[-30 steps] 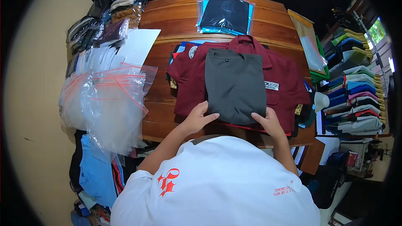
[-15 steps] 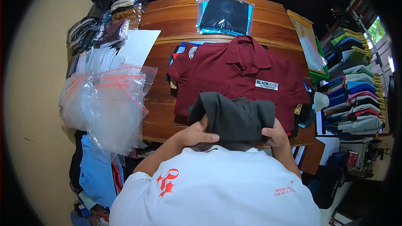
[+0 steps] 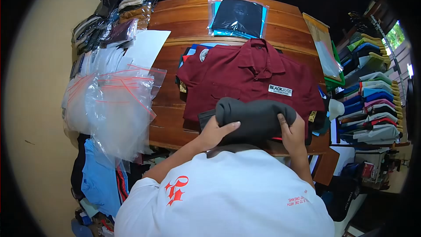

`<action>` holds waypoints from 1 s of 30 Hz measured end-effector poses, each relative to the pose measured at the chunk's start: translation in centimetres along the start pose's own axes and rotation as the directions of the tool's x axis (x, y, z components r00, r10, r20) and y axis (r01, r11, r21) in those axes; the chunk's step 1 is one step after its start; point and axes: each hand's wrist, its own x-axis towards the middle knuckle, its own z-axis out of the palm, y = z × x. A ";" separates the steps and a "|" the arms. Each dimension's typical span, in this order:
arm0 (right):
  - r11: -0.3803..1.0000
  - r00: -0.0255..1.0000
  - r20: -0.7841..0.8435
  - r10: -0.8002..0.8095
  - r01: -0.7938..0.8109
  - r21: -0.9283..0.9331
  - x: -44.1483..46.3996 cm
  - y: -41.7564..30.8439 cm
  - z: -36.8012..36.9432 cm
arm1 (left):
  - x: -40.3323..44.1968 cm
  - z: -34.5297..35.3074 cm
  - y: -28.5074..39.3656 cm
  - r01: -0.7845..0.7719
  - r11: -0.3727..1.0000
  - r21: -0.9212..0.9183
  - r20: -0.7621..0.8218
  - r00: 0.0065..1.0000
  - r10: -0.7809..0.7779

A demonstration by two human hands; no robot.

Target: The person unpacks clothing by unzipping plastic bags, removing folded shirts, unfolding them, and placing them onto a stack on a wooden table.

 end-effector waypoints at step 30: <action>0.101 0.838 0.544 0.035 -0.545 0.833 -0.6 4.9 2.9 | -0.8 -4.1 -2.5 0.098 0.994 0.045 0.183 0.977 -0.105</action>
